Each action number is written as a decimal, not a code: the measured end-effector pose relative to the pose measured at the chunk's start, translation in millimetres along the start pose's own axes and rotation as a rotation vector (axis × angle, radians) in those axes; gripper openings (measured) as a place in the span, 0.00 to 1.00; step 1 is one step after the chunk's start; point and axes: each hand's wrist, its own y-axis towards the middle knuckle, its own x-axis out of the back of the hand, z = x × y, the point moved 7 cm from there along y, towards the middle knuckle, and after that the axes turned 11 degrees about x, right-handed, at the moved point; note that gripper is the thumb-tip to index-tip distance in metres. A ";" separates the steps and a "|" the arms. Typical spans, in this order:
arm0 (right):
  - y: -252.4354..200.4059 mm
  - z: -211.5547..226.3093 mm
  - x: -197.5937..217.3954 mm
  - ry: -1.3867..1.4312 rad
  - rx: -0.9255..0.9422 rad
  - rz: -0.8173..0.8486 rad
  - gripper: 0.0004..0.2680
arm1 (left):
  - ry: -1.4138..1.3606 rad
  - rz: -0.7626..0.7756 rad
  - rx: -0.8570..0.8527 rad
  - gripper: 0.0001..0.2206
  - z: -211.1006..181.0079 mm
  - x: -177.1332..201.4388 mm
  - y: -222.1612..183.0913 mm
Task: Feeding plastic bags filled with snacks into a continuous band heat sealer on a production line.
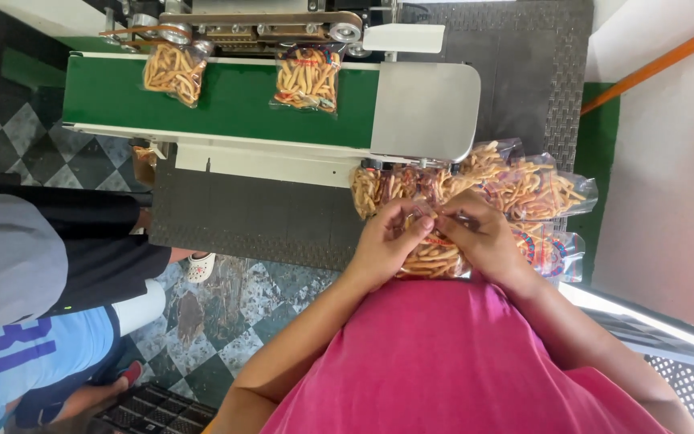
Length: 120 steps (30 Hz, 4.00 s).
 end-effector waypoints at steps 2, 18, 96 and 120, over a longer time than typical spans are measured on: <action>0.3 1.0 2.0 -0.036 0.015 0.027 0.04 | 0.029 -0.007 0.024 0.13 2.6 0.6 3.3; -0.2 -8.9 1.3 0.431 -0.192 -0.438 0.04 | -0.134 -0.113 -0.039 0.11 7.0 1.9 24.9; 225.6 -107.0 7.2 -0.232 -0.141 -0.417 0.07 | -0.241 -0.202 0.280 0.13 -44.7 124.2 282.8; 246.5 -79.0 -20.7 -0.647 0.047 -0.491 0.14 | -0.243 -0.593 -0.223 0.06 -63.0 161.9 217.0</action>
